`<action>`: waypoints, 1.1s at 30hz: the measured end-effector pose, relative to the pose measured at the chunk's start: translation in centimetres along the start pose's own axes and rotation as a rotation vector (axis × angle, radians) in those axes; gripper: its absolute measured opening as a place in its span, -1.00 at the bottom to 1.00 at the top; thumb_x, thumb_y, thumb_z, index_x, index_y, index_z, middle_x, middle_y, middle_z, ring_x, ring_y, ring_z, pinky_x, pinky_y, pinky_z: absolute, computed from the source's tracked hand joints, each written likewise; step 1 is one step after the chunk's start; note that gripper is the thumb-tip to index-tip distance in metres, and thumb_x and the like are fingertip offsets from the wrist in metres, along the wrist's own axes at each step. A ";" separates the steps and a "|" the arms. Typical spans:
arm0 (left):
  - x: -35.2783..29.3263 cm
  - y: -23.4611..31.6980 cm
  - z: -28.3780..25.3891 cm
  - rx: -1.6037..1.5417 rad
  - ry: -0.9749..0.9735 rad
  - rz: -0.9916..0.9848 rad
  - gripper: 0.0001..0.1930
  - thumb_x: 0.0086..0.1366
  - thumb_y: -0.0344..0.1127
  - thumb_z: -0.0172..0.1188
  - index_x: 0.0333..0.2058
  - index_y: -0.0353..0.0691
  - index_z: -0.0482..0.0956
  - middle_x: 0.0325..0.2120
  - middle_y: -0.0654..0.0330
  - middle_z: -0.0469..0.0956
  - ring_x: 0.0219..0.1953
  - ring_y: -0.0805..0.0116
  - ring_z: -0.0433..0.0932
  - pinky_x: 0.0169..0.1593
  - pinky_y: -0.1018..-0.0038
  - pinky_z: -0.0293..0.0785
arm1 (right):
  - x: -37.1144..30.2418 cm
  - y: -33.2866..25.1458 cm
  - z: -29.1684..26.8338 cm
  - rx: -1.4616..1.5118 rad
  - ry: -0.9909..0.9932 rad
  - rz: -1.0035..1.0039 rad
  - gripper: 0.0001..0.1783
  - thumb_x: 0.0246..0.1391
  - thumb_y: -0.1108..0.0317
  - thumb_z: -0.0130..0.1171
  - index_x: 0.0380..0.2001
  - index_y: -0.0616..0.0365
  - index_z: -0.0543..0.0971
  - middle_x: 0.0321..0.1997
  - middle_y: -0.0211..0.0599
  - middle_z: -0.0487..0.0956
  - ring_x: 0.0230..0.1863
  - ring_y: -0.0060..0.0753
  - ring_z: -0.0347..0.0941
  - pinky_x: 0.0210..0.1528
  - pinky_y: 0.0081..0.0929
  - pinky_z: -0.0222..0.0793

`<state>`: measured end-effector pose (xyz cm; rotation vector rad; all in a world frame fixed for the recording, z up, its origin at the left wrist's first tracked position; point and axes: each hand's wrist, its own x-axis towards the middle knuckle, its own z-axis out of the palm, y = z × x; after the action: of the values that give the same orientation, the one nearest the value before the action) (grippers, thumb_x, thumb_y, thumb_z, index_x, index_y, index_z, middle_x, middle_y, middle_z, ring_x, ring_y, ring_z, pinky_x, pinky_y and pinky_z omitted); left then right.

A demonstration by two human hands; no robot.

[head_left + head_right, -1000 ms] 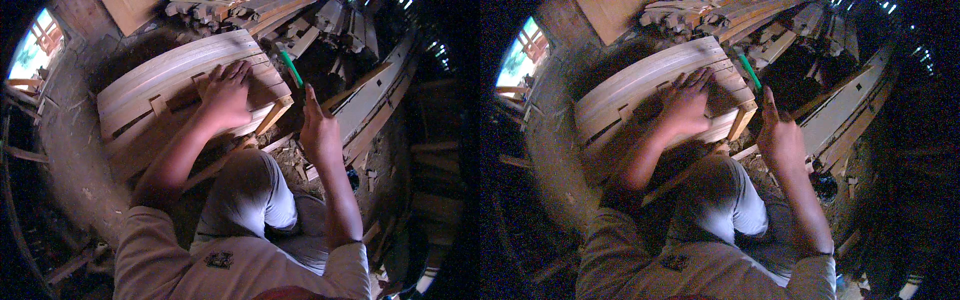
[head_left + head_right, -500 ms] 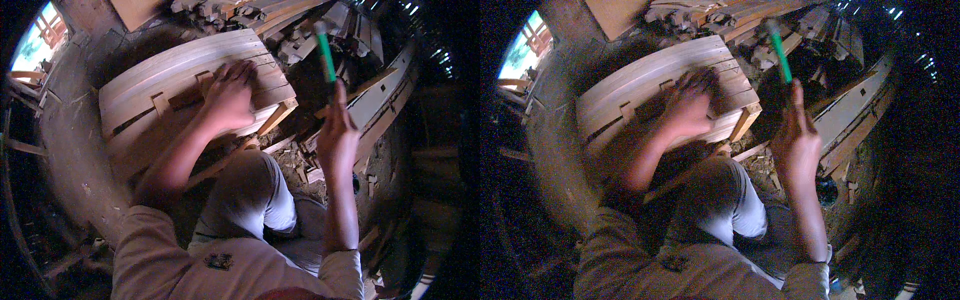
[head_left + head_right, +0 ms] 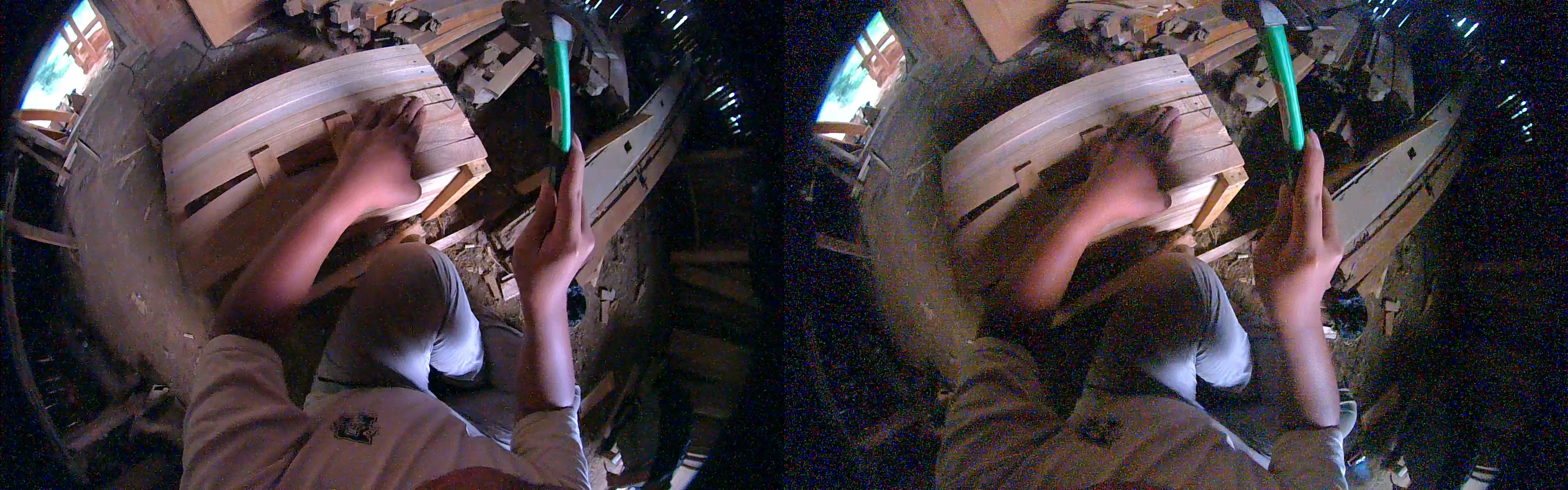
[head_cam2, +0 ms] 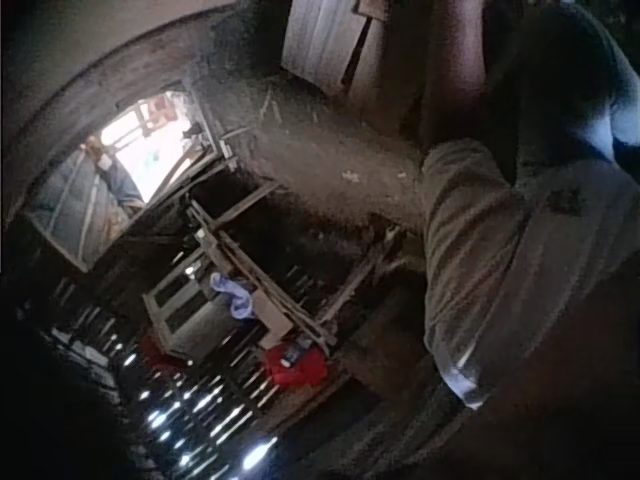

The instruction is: The person assembles a small wooden structure by hammering nails into wooden planks. They repeatedly pick up nails, position them, and strike them with a hammer to secure the pieces together.

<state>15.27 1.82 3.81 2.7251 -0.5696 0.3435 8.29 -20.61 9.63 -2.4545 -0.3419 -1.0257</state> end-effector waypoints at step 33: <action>0.3 -0.7 1.2 0.030 -0.002 0.044 0.00 -0.09 -0.28 0.30 0.42 -0.33 0.22 0.50 -0.03 0.12 0.55 0.05 0.05 0.58 0.08 -0.13 | -1.4 -0.6 0.4 -0.002 -0.082 0.063 -0.37 0.35 0.56 0.08 0.45 -0.01 0.35 -0.28 0.06 0.69 -0.43 -0.25 0.63 -0.39 -0.27 0.50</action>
<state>16.00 1.89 2.61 2.7454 -0.6304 0.3631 7.40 -19.96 8.55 -2.4974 -0.2875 -0.9021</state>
